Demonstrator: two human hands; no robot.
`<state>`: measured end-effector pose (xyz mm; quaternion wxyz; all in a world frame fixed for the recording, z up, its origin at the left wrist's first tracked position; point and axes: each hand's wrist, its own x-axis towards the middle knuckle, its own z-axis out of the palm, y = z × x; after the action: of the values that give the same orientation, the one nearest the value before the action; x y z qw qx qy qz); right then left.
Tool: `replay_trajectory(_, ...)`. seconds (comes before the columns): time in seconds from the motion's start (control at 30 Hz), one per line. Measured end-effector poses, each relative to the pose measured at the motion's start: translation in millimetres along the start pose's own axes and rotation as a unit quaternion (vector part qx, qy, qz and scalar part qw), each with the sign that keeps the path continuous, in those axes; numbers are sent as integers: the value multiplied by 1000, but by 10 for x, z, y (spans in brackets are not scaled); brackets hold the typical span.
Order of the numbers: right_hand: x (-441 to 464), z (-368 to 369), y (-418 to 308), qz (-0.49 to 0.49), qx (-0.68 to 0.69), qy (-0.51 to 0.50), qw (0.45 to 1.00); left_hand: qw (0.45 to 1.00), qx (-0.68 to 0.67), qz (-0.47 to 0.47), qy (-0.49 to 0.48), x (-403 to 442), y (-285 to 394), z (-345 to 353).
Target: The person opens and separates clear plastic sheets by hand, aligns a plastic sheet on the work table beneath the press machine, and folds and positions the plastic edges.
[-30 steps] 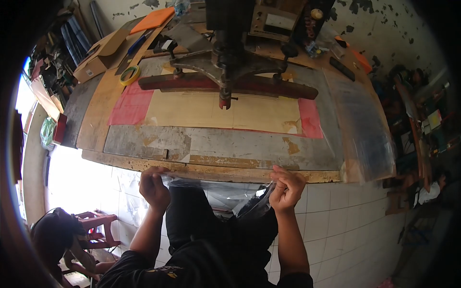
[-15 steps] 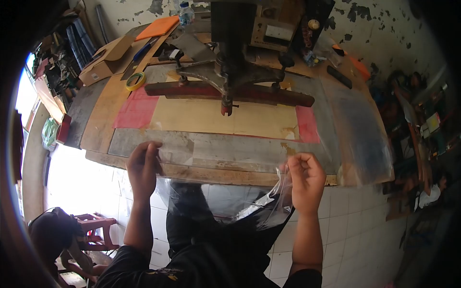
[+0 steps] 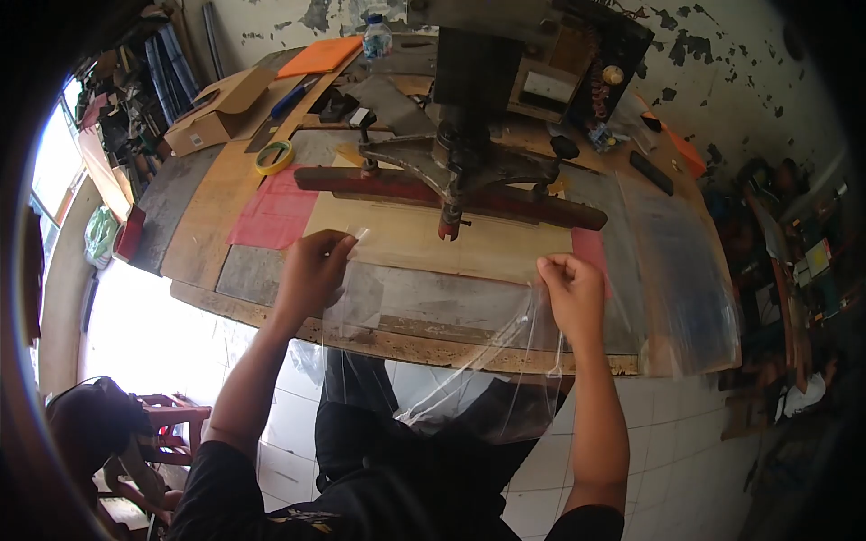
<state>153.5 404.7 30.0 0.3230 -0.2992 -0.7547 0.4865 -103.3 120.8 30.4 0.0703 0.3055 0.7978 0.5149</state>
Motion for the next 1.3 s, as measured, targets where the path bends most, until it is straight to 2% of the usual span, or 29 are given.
replay_trajectory(0.07, 222, 16, 30, 16, -75, -37, 996, 995, 85, 37, -24, 184, -56, 24)
replay_trajectory(0.2, 472, 138, 50, 10, -120, -26, 992, 991, 124, 42, -19, 455, -89, 147)
replay_trajectory(0.27, 483, 174, 0, -29, -218, -17, 975, 981, 183, 27, -54, 509, 29, 148)
replay_trajectory(0.3, 475, 189, 4, -28, -220, -16, 975, 981, 182, 27, -54, 546, -21, 174)
replay_trajectory(0.37, 426, 211, 30, -128, -268, 7, 955, 969, 223, 85, -58, 580, -164, 214)
replay_trajectory(0.47, 421, 236, -7, -116, -264, -2, 957, 963, 235, 126, -39, 571, -219, 241)
replay_trajectory(0.57, 425, 243, -5, -139, -281, -4, 950, 960, 250, 115, -50, 541, -163, 227)
replay_trajectory(0.73, 431, 238, -39, -130, -294, -26, 947, 958, 259, 94, -73, 510, -75, 212)
replay_trajectory(0.8, 430, 227, -84, -146, -319, -37, 936, 954, 250, 151, -62, 513, -74, 192)
replay_trajectory(0.93, 392, 176, -185, -151, -312, -50, 937, 946, 260, 182, -64, 496, -51, 125)
replay_trajectory(1.0, 340, 136, -287, -65, -360, -84, 927, 963, 210, 136, -96, 481, -32, 99)
replay_trajectory(1.13, 329, 80, -156, -113, -352, -82, 926, 972, 171, 118, -111, 513, -28, 70)
replay_trajectory(1.2, 341, 66, -114, -131, -345, -85, 925, 978, 155, 66, -124, 529, 36, 69)
replay_trajectory(1.3, 380, 62, -68, -132, -349, -76, 925, 980, 142, 84, -108, 546, 2, 107)
